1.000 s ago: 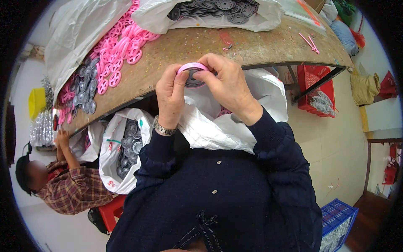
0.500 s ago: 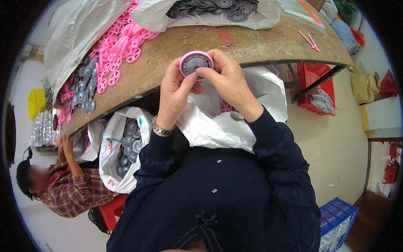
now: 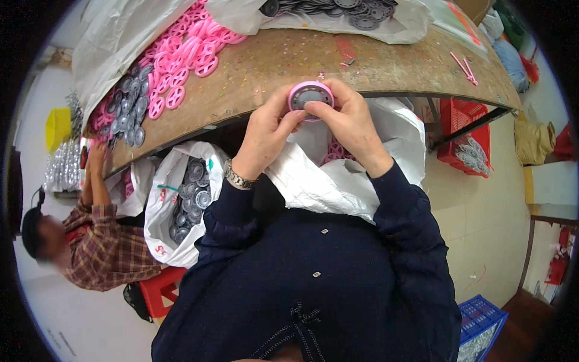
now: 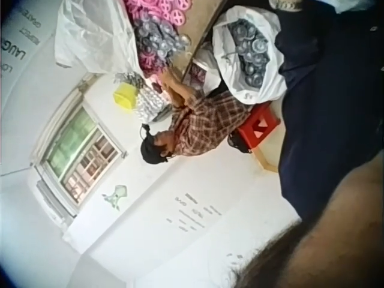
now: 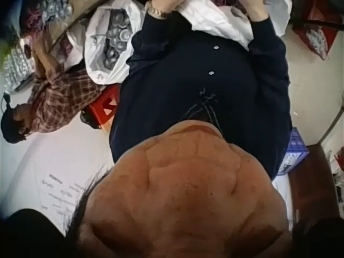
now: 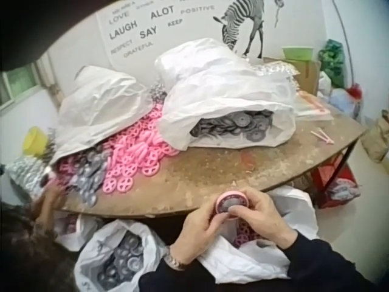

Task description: Assembling circular plastic components by fitting grey gears into pink frames.

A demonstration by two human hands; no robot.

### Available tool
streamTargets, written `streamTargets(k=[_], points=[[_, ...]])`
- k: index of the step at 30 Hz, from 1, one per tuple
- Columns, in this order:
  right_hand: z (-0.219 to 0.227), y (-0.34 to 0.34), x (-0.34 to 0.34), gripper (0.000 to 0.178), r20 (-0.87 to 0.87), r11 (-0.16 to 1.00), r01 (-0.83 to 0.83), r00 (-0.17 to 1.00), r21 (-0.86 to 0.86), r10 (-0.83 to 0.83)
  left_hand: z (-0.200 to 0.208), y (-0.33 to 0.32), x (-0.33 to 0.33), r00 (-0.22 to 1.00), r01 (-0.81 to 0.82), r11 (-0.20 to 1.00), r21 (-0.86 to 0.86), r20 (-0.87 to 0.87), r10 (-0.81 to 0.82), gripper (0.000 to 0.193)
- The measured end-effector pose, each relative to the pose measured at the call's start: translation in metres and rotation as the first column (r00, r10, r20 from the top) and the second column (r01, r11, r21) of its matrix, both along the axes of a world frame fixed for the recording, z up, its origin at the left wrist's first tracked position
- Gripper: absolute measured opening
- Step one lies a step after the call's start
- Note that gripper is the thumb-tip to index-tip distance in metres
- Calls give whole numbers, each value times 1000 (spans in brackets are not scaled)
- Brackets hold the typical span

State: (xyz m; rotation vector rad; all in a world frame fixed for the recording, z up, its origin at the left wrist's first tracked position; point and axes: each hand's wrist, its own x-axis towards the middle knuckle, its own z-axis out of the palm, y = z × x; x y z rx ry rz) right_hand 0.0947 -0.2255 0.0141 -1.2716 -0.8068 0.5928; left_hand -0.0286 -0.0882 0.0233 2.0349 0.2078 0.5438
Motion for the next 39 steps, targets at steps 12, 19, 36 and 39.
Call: streamTargets(k=[12, 19, 36, 39], points=[[-25, -65, 46, 26, 693, 769, 227, 628, -597, 353, -21, 196, -68, 694, -566, 234, 791, 303, 653, 41], [14, -50, 46, 24, 637, 821, 137, 705, -553, 311, -26, 234, -69, 576, -446, 277, 851, 37, 816, 48], [14, 49, 225, 59, 963, 493, 845, 265, -208, -47, -17, 187, -51, 796, -605, 789, 110, 131, 591, 30], [15, 60, 224, 65, 948, 418, 860, 318, -293, 10, -11, 157, -45, 870, -381, 856, -349, 179, 460, 22]])
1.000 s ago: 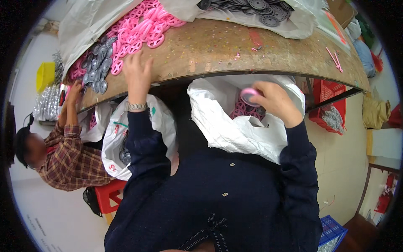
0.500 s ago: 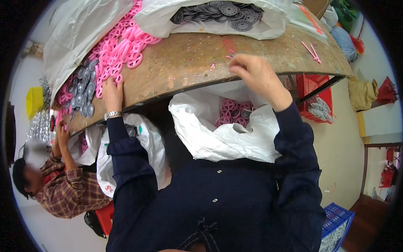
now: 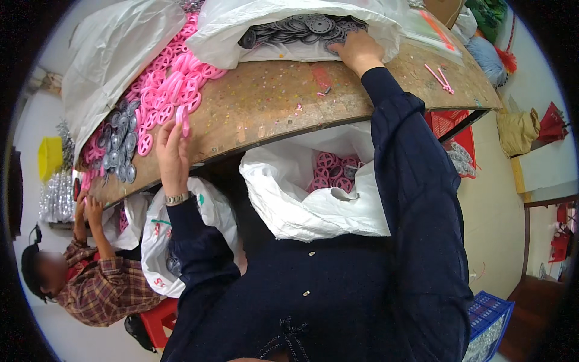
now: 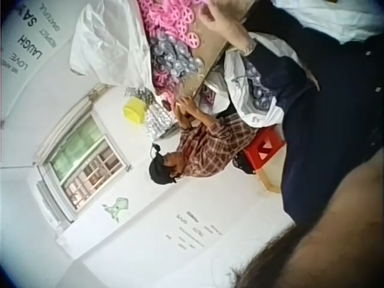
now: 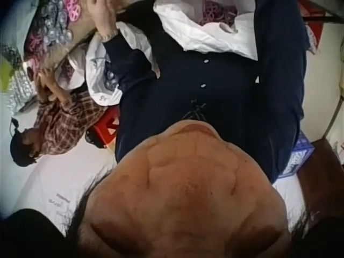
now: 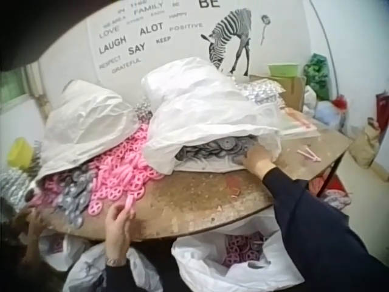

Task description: Assembling circular plastic components by fitting grey gears into pink frames.

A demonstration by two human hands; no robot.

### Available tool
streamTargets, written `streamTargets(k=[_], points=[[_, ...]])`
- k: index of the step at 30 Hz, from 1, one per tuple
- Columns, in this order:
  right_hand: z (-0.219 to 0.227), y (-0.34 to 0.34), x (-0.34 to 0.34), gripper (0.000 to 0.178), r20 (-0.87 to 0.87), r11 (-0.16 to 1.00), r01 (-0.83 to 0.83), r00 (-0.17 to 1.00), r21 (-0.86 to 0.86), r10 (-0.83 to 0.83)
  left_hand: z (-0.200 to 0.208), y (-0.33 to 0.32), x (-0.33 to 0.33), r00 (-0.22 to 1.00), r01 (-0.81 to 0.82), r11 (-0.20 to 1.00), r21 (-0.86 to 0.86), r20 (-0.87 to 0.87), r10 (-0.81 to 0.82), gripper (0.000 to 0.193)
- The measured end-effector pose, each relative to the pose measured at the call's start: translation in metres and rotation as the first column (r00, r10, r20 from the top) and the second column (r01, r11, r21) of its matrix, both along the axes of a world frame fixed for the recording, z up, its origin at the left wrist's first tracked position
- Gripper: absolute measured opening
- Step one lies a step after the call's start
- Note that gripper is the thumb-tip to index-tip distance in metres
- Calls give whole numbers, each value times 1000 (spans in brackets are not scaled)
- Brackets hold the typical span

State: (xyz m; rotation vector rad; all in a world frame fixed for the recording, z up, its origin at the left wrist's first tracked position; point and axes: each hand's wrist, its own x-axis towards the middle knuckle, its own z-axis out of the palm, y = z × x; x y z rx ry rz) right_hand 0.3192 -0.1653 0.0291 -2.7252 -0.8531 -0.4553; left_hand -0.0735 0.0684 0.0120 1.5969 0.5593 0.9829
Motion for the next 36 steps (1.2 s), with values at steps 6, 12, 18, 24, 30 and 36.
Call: streamTargets(k=[6, 12, 18, 24, 30, 36], points=[[-13, 3, 9, 54, 6, 981, -18, 1000, 192, 18, 20, -67, 20, 845, 489, 697, -524, 482, -231, 35], [-2, -16, -1, 45, -176, 798, -182, 925, 574, 337, 9, -90, 51, 738, 673, 401, -622, 604, -301, 40], [18, -31, -120, 20, -374, 505, -115, 537, 855, 756, 12, -108, 66, 720, 693, 341, -635, 594, -359, 42], [7, -41, -168, 13, -439, 495, -87, 347, 865, 829, 16, -128, 73, 688, 724, 304, -619, 622, -374, 44], [3, -43, -195, 17, -334, 370, -6, 417, 929, 846, 19, -146, 72, 693, 712, 321, -625, 551, -465, 42], [5, -53, -204, 26, -342, 422, -67, 480, 904, 808, 17, -154, 68, 712, 695, 497, -519, 396, -580, 38]])
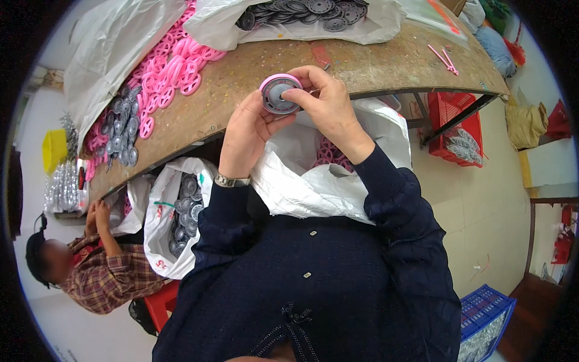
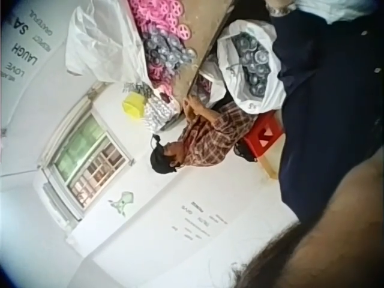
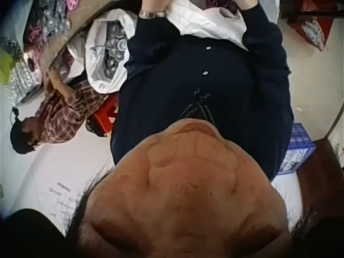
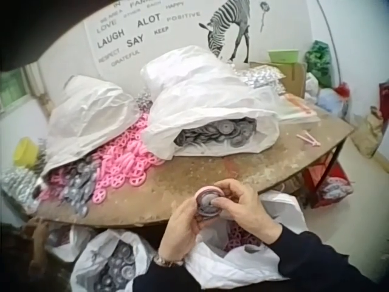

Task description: Assembling circular plastic components by fitting grey gears into pink frames.

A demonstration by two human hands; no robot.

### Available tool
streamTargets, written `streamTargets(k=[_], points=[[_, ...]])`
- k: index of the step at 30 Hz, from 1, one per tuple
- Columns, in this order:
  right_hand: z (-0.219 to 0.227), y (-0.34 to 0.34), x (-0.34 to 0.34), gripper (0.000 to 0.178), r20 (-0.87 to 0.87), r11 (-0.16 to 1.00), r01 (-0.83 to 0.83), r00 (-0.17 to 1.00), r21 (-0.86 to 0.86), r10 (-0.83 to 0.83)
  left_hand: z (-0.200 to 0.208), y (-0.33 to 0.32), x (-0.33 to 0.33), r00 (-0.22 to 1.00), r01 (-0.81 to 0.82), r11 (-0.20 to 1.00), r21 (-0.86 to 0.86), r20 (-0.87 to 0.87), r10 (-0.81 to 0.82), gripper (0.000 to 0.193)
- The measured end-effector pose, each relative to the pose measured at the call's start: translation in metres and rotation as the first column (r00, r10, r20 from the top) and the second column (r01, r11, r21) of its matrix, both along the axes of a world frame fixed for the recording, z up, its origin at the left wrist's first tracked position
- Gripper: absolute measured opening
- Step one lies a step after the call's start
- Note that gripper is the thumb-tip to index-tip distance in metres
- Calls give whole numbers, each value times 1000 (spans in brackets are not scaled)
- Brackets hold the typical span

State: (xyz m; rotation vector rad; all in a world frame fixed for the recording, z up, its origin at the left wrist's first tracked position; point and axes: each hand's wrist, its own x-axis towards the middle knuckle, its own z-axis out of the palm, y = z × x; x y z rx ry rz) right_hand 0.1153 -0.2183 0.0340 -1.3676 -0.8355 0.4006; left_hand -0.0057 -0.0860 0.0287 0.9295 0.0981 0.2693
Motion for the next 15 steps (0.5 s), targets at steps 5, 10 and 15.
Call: streamTargets(k=[5, 10, 15], points=[[2, -4, -5, 24, -11, 1000, -10, 1000, 30, 10, 6, -16, -6, 978, -192, 872, 450, 16, 207, 30], [3, -9, -9, 20, -2, 999, -27, 1000, -25, 27, 4, -24, -6, 963, -244, 823, 513, 28, 268, 27], [-6, -7, -16, 14, 27, 994, 82, 996, 72, -84, 2, -29, -9, 947, -288, 783, 552, 41, 319, 24]])
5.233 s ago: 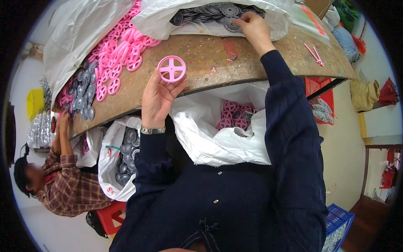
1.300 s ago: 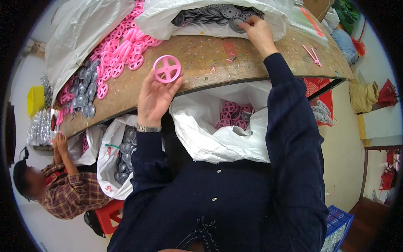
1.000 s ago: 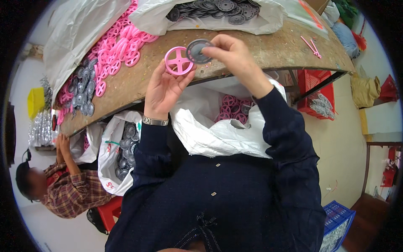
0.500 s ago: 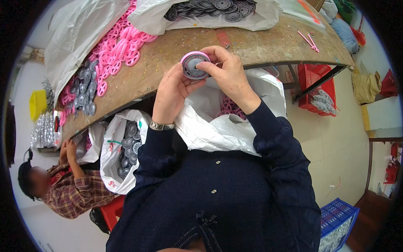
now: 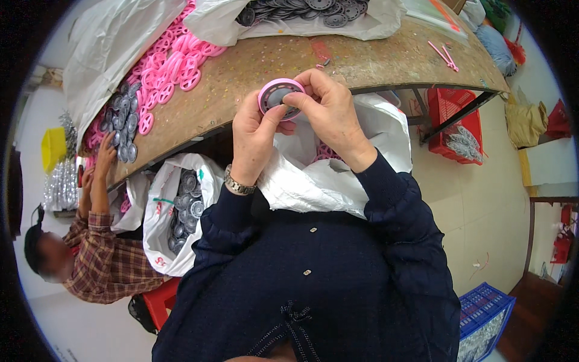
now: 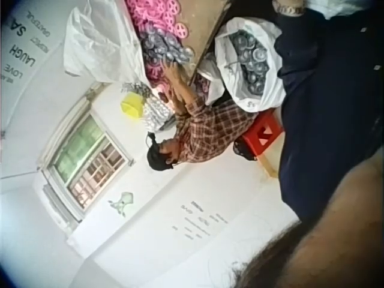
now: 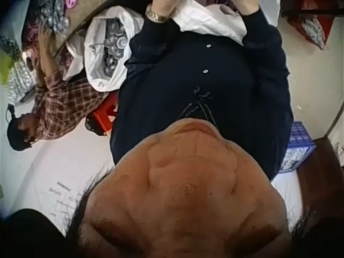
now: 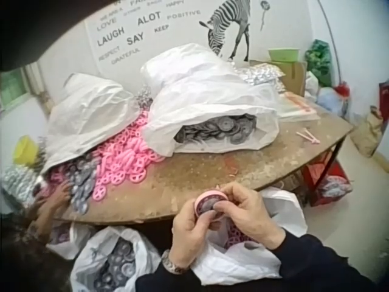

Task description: Assembling circular plastic components by fitting grey gears into pink frames.

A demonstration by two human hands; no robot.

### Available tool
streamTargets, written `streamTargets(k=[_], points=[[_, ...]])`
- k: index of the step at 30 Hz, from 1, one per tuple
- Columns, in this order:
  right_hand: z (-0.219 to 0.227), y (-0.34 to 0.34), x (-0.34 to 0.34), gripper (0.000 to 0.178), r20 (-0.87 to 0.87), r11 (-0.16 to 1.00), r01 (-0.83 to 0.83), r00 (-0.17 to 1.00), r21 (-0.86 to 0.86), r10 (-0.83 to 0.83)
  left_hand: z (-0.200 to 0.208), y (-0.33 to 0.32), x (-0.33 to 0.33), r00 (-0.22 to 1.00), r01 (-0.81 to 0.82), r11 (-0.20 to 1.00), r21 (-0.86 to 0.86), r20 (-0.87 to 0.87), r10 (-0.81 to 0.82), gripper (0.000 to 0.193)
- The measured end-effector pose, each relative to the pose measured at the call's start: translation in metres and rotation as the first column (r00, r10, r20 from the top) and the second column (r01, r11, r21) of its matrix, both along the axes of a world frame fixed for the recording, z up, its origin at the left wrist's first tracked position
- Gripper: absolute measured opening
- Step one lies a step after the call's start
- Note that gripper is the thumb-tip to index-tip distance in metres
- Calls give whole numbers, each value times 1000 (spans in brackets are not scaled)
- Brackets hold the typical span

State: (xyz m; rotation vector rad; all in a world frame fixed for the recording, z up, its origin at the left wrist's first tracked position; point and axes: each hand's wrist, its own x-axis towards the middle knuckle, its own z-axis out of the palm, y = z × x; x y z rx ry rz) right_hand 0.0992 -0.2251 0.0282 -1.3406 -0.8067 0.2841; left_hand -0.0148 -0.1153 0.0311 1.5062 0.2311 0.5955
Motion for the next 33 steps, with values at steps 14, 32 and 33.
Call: streamTargets(k=[14, 32, 33], points=[[2, -9, 2, 12, -61, 977, -181, 983, -116, 175, 5, 14, -6, 977, 150, 980, 128, -174, -126, 24], [-11, -9, -1, 11, -92, 947, -246, 969, -205, 231, -10, 12, -9, 981, 90, 922, 377, -191, -18, 21], [-13, -9, -1, 11, -77, 950, -215, 976, -227, 202, -10, 13, -9, 980, 107, 889, 445, -200, -17, 22]])
